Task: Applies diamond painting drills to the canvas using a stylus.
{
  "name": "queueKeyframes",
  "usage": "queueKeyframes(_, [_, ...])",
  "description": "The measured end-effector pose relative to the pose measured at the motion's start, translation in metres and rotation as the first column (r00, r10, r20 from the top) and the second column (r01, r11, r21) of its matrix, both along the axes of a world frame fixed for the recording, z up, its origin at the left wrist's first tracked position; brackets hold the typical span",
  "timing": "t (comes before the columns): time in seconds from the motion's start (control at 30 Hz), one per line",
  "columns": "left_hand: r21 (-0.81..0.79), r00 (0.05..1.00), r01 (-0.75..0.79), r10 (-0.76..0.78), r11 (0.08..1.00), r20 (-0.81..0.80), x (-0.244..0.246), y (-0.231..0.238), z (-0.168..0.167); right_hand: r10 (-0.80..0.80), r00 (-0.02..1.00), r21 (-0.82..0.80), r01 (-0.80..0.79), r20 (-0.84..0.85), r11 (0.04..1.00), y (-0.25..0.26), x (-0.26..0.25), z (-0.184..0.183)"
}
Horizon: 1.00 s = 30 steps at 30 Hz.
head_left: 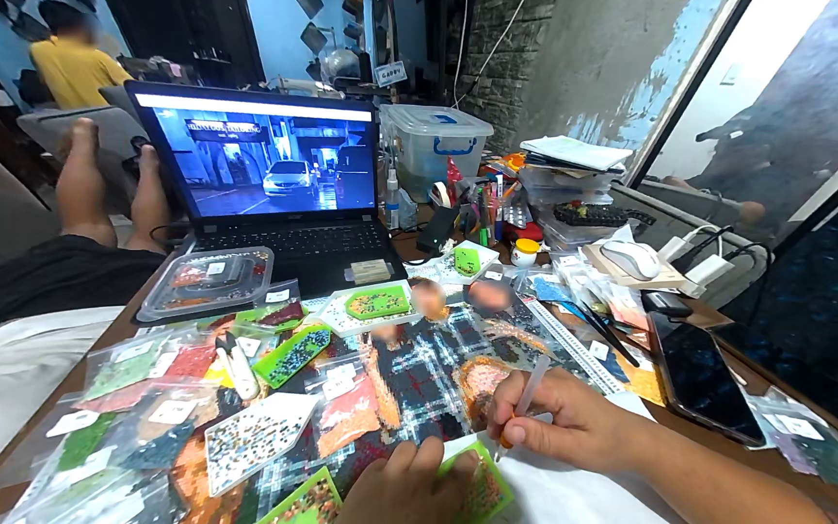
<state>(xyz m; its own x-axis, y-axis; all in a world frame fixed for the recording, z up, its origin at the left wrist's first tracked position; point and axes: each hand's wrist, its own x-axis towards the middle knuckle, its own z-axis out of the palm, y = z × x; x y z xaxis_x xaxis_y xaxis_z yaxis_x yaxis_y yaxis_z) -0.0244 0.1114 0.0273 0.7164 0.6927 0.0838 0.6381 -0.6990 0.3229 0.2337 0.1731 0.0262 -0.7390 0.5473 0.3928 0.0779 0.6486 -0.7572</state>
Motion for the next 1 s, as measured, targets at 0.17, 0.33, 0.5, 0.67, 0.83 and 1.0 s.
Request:
queueKeyframes(0.17, [-0.012, 1.0, -0.005, 0.005, 1.0, -0.016, 0.0002, -0.0002, 0.0016, -0.001, 1.0, 0.004, 0.001, 0.0, 1.0, -0.0001, 0.0002, -0.0003])
queueKeyframes(0.33, [-0.009, 1.0, 0.0, 0.0, 1.0, 0.001, 0.0001, 0.0004, 0.0011, -0.001, 1.0, -0.005, 0.001, 0.001, 1.0, -0.0004, 0.0, 0.0003])
queueKeyframes(0.5, [-0.015, 1.0, 0.003, -0.003, 1.0, 0.016, 0.0, -0.0002, 0.0014, 0.0, 1.0, 0.006, 0.0, -0.001, 1.0, 0.0001, -0.0001, -0.0003])
queueKeyframes(0.67, [-0.016, 1.0, 0.014, -0.014, 1.0, 0.028, -0.0007, 0.0003, 0.0004, 0.004, 1.0, 0.008, -0.004, 0.001, 1.0, 0.0007, -0.0001, -0.0005])
queueKeyframes(0.83, [0.006, 1.0, 0.011, -0.011, 1.0, 0.018, -0.0007, -0.0001, 0.0004, 0.0, 1.0, 0.004, 0.0, 0.002, 1.0, 0.0007, -0.0003, -0.001])
queueKeyframes(1.0, [0.026, 1.0, 0.005, -0.006, 1.0, 0.006, -0.0002, 0.0003, -0.0016, -0.004, 1.0, 0.001, 0.004, 0.003, 1.0, 0.0004, 0.0, -0.0012])
